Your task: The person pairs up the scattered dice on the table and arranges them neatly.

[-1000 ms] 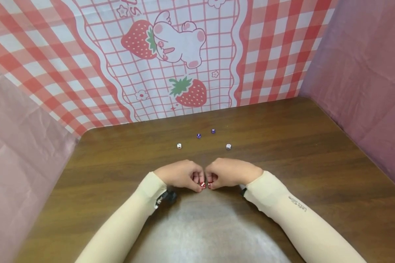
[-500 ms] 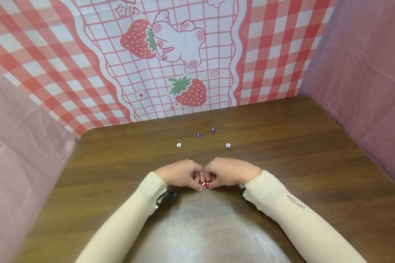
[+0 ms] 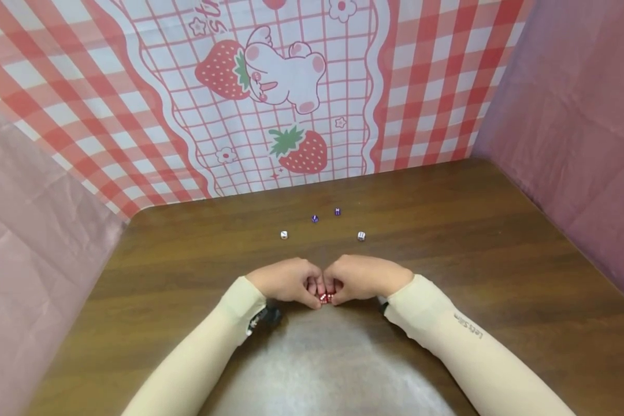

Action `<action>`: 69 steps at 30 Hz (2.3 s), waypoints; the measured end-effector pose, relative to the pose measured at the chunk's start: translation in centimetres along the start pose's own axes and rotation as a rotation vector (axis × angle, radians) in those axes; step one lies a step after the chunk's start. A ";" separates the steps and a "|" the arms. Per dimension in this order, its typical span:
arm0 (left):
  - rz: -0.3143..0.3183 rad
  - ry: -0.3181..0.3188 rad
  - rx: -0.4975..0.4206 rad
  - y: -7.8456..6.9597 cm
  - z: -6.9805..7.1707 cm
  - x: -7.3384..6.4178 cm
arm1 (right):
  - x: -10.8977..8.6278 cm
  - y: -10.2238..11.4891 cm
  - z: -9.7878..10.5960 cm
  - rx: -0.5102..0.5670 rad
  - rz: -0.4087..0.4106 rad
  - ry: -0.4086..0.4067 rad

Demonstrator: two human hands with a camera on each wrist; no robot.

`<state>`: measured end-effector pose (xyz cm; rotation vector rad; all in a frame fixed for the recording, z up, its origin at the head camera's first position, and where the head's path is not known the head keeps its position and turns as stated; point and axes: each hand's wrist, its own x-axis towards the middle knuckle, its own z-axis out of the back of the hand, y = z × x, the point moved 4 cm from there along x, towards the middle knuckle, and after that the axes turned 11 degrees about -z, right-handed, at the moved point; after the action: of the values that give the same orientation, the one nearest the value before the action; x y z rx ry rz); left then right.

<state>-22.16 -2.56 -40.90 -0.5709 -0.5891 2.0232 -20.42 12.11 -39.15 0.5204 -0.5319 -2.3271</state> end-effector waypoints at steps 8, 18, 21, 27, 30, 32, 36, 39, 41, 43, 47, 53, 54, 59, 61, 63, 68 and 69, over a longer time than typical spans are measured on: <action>0.005 -0.011 -0.006 -0.2 0.0 0.0 | 0.0 0.2 0.0 -0.010 0.009 -0.011; -0.008 -0.014 -0.010 -0.2 0.2 -0.2 | -0.1 0.0 0.2 0.009 0.001 0.015; 0.008 -0.020 -0.022 0.0 0.7 -0.6 | -0.5 -0.3 0.9 0.016 -0.022 0.038; 0.020 -0.104 -0.037 0.7 2.5 -1.6 | -2.1 -1.8 3.5 0.001 -0.133 -0.037; 0.021 -0.171 -0.032 1.1 3.6 -2.3 | -2.7 -2.7 4.5 0.000 -0.167 -0.098; 0.036 -0.232 -0.016 1.5 4.4 -2.8 | -2.7 -3.2 4.9 0.006 -0.187 -0.126; 0.081 -0.392 0.042 2.4 5.9 -3.8 | -2.5 -4.1 5.6 0.001 -0.234 -0.219; 0.115 -0.497 0.063 3.2 6.8 -4.2 | -2.3 -4.7 6.2 -0.018 -0.250 -0.319; 0.136 -0.546 0.074 3.8 7.2 -4.4 | -2.1 -5.1 6.5 -0.017 -0.258 -0.374; 0.156 -0.586 0.090 4.4 7.6 -4.5 | -2.0 -5.6 6.8 -0.021 -0.277 -0.412; 0.193 -0.638 0.127 5.6 8.1 -4.4 | -1.9 -6.9 7.0 -0.012 -0.333 -0.432; 0.239 -0.657 0.138 7.2 8.7 -4.3 | -1.5 -8.6 7.0 -0.002 -0.371 -0.394; 0.245 -0.653 0.132 7.4 8.7 -4.3 | -1.4 -8.8 7.0 -0.001 -0.367 -0.385; 0.276 -0.583 0.112 8.0 8.5 -4.1 | -0.9 -9.0 6.8 0.014 -0.352 -0.321; 0.285 -0.546 0.116 8.2 8.3 -3.9 | -0.7 -9.0 6.8 0.015 -0.352 -0.302; 0.291 -0.519 0.120 8.3 8.1 -3.7 | -0.6 -9.1 6.7 0.021 -0.357 -0.291; 0.311 -0.494 0.107 8.9 7.9 -3.2 | -0.1 -9.6 6.4 0.035 -0.361 -0.279; 0.318 -0.490 0.105 9.0 7.9 -3.1 | 0.0 -9.6 6.3 0.033 -0.359 -0.275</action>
<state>-31.25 -10.85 -39.75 -0.0994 -0.7057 2.5026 -28.67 20.11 -38.67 0.3312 -0.6496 -2.7597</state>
